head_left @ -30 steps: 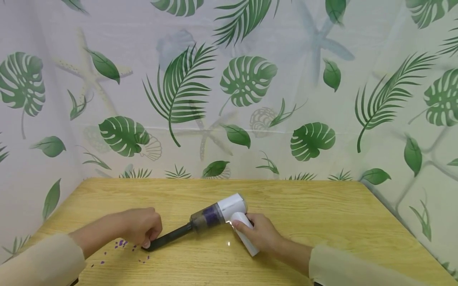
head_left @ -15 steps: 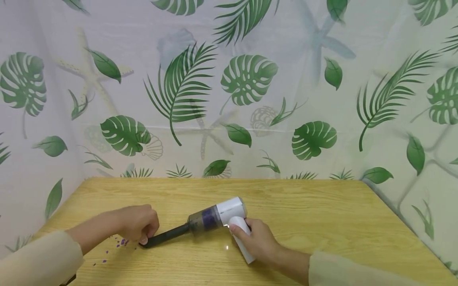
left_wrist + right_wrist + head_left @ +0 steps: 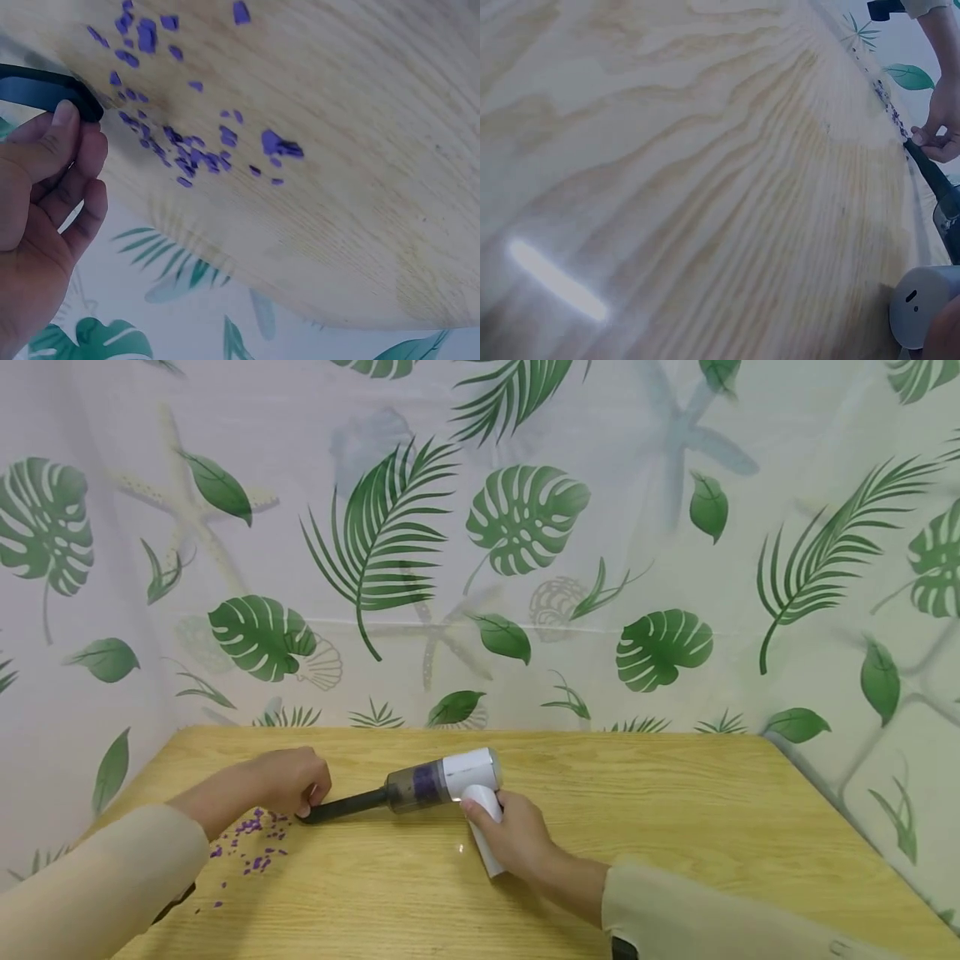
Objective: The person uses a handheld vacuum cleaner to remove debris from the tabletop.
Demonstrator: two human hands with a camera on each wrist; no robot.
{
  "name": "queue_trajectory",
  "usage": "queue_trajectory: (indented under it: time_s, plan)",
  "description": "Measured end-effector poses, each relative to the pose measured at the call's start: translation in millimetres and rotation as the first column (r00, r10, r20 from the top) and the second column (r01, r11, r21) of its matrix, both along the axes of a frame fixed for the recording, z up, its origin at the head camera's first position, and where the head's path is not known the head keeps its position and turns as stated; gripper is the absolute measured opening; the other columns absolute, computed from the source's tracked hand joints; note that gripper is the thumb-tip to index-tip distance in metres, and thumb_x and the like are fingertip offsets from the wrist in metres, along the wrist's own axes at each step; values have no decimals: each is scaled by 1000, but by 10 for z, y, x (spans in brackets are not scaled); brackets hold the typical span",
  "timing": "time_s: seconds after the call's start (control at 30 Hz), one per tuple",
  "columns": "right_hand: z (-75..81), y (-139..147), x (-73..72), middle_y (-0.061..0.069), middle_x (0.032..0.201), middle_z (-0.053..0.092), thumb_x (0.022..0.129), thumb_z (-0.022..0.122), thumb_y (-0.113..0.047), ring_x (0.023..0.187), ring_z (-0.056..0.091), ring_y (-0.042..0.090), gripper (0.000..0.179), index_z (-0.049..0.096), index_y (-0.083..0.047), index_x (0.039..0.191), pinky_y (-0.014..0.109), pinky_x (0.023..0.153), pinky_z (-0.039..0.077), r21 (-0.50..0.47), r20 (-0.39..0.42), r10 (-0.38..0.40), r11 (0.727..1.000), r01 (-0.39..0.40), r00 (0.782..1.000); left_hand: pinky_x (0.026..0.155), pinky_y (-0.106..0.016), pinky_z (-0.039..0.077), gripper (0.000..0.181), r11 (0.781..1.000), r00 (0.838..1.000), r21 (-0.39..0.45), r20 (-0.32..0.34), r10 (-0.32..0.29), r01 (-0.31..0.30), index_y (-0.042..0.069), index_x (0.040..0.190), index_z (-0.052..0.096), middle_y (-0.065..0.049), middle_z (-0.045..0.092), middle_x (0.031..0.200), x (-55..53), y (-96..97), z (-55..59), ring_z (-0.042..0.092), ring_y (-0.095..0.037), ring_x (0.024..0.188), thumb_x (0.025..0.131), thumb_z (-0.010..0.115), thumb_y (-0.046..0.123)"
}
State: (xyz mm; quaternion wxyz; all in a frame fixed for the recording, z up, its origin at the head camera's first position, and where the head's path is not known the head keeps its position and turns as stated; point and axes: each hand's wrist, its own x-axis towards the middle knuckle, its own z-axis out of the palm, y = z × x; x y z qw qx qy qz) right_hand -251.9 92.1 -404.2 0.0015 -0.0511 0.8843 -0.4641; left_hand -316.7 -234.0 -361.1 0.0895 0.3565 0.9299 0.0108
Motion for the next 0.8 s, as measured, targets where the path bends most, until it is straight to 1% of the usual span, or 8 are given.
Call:
queue_trajectory:
  time_s: [0.1, 0.2, 0.3, 0.33, 0.43, 0.57, 0.7, 0.8]
  plan:
    - [10, -104, -69, 10, 84, 61, 99, 62, -37, 72, 58, 17, 46, 63, 8, 105, 29, 60, 52, -18, 4, -5, 1000, 5, 1000, 58, -26, 49, 27, 1000, 999, -7, -22, 27, -27, 17, 69, 65, 9, 61, 70, -122, -68, 2, 56, -7, 64, 74, 82, -3]
    - [33, -222, -155, 11, 85, 61, 100, 60, -37, 72, 58, 18, 45, 61, 7, 108, 30, 61, 53, -40, 22, -5, 999, 6, 1000, 59, -27, 49, 26, 999, 998, -21, -62, 31, -33, 17, 69, 66, 9, 61, 71, -244, -160, -9, 55, -8, 65, 73, 82, -3]
    - [75, -340, -249, 11, 86, 61, 100, 58, -35, 73, 58, 19, 43, 61, 7, 109, 31, 62, 53, -60, 37, 6, 998, -3, 999, 60, -27, 49, 24, 999, 996, -14, -80, 36, -37, 16, 69, 67, 9, 61, 70, -322, -285, -16, 53, -7, 64, 72, 81, -3]
    - [86, -378, -280, 12, 87, 61, 100, 59, -34, 73, 58, 19, 42, 60, 7, 109, 31, 62, 53, -65, 40, 14, 998, -11, 999, 60, -27, 49, 24, 999, 996, -6, -87, 36, -36, 16, 68, 68, 9, 61, 69, -332, -333, -16, 53, -7, 64, 71, 81, -3]
    - [122, -472, -375, 13, 89, 62, 99, 60, -31, 74, 58, 19, 40, 60, 7, 110, 31, 63, 53, -57, 21, 62, 997, -61, 998, 59, -26, 47, 24, 998, 995, 21, -76, 61, -59, 16, 67, 67, 10, 60, 67, -328, -481, -14, 51, -6, 62, 71, 80, -4]
    - [173, -539, -486, 15, 92, 63, 99, 61, -30, 76, 58, 20, 41, 59, 8, 113, 33, 64, 53, -11, -10, 136, 991, -136, 991, 58, -24, 45, 25, 995, 994, 50, -61, 89, -86, 15, 66, 65, 10, 59, 65, -296, -618, -26, 49, -5, 60, 71, 80, -4]
    - [204, -549, -543, 16, 96, 64, 100, 60, -30, 78, 58, 20, 43, 58, 9, 118, 34, 67, 54, 18, -1, 175, 984, -175, 985, 57, -22, 45, 25, 991, 995, 90, -27, 101, -98, 15, 66, 64, 10, 60, 63, -241, -665, -52, 49, -2, 55, 72, 80, -4]
    - [224, -510, -556, 17, 99, 65, 100, 60, -30, 80, 60, 21, 43, 58, 9, 119, 35, 69, 55, 30, 3, 191, 981, -191, 982, 56, -22, 46, 25, 988, 994, 109, 2, 111, -111, 15, 67, 64, 9, 61, 62, -202, -655, -69, 51, -1, 52, 73, 80, -3]
